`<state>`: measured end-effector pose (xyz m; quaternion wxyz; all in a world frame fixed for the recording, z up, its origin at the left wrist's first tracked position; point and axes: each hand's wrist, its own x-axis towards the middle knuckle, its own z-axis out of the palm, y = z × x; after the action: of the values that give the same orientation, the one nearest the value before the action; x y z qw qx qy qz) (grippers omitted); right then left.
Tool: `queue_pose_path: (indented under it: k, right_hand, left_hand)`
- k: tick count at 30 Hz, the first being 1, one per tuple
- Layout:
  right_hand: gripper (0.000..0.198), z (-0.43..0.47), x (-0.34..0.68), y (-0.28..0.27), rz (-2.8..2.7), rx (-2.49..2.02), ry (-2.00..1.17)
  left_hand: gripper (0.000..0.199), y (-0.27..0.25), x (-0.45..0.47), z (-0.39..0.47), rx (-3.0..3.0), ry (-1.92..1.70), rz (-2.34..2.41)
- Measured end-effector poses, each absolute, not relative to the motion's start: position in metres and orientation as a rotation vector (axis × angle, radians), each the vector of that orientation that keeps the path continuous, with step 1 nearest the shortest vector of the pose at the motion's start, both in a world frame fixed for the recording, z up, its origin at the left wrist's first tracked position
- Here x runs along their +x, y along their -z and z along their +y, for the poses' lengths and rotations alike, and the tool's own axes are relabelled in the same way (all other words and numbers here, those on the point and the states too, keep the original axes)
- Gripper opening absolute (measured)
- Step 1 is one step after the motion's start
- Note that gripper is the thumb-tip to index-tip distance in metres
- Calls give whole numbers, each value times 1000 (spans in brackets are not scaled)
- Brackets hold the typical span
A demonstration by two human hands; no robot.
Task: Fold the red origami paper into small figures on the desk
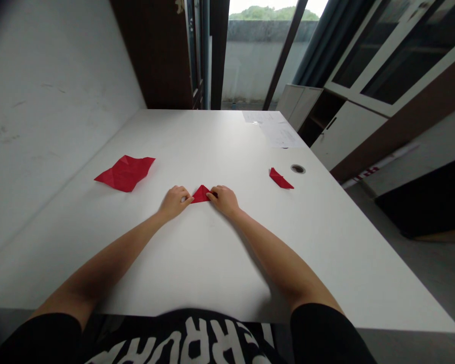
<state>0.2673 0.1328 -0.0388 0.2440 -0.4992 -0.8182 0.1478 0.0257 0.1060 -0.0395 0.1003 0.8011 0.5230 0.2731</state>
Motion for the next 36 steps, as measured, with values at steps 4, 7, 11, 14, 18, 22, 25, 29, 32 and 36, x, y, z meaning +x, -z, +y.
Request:
queue_pose_path:
  k: [4,7,11,14,18,22,25,29,32,36]
  right_hand:
    - [24,131,264,39,-2229,-1474,-299]
    - [26,130,262,39,-2242,-1546,-192]
    - [28,128,258,38,-2265,-1607,-130]
    - [32,126,256,35,-2287,-1641,-125]
    - [36,124,256,30,-2315,-1741,-26]
    - [31,126,262,27,-2297,-1842,41]
    - [30,127,267,25,-2287,-1867,20]
    - [36,122,265,24,-2309,-1782,-50]
    - [37,121,261,24,-2301,-1766,-90]
    - [32,126,262,27,-2234,-1841,-125]
  left_hand:
    - [26,38,27,104,2377,-799,1632]
    - [15,36,29,101,2400,-794,1659]
    - [26,36,34,99,2521,-775,1483]
    - [51,40,37,100,2633,-659,1293]
    - [62,42,37,100,2633,-406,1299]
    - [55,38,35,97,2638,-298,1371]
    - [50,35,35,96,2652,-313,1401]
    - [48,34,34,99,2685,-373,1414]
    - [46,33,34,101,2689,-407,1427]
    - [44,32,34,101,2679,-433,1448]
